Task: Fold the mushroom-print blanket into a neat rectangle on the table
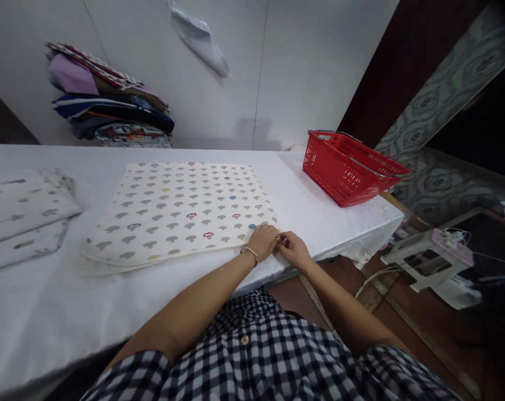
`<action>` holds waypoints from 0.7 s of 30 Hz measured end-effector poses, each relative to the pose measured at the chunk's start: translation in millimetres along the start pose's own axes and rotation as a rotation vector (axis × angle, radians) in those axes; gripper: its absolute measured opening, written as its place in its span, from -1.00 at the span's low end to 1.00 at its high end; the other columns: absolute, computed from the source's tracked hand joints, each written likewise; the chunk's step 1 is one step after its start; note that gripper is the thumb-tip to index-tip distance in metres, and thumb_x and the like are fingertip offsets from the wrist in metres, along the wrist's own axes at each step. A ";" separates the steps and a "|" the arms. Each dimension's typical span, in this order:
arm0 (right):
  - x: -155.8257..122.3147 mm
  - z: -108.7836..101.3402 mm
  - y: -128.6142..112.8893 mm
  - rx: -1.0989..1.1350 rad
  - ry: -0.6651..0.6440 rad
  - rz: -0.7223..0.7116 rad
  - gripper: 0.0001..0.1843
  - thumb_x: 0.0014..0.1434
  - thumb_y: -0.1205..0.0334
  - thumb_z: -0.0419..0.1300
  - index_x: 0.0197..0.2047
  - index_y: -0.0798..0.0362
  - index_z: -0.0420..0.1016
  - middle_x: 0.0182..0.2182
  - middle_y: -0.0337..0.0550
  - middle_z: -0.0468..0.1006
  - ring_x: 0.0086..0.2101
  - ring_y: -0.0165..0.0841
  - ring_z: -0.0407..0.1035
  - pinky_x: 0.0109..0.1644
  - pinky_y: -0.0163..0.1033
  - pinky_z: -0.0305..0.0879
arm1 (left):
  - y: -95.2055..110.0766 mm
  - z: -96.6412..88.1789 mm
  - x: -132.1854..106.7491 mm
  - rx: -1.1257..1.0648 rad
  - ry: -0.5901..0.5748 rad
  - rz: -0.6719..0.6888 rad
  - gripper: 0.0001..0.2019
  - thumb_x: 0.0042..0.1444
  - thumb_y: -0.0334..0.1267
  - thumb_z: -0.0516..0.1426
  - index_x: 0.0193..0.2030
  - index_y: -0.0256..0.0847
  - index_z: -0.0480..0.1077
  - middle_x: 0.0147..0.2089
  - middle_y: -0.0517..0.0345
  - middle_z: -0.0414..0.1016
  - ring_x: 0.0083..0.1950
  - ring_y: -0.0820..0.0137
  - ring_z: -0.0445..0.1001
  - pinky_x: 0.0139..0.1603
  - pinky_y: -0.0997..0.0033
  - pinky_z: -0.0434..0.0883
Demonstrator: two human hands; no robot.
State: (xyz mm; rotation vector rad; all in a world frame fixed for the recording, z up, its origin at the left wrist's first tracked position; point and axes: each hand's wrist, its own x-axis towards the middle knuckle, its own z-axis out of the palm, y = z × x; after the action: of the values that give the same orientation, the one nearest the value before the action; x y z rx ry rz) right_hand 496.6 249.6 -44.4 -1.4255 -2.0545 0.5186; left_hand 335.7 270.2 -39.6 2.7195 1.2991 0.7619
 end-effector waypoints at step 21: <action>-0.6 4.3 -12.4 -0.395 0.045 -0.058 -0.78 0.15 0.30 0.04 -0.13 0.00 0.39 -0.21 -0.07 0.40 -0.20 -0.27 0.26 -0.25 -0.27 0.20 | -27.8 -38.0 -48.4 -0.020 -0.057 -0.175 -0.82 0.04 -0.43 0.07 -0.19 -0.18 0.33 -0.12 0.05 0.43 -0.05 0.25 0.35 -0.05 0.21 0.27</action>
State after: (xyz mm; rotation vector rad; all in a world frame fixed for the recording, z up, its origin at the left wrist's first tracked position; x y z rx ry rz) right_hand 485.1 244.7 -40.2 -1.5711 -2.2377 0.0534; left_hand 273.1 245.8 -32.7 2.5490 1.4837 0.6716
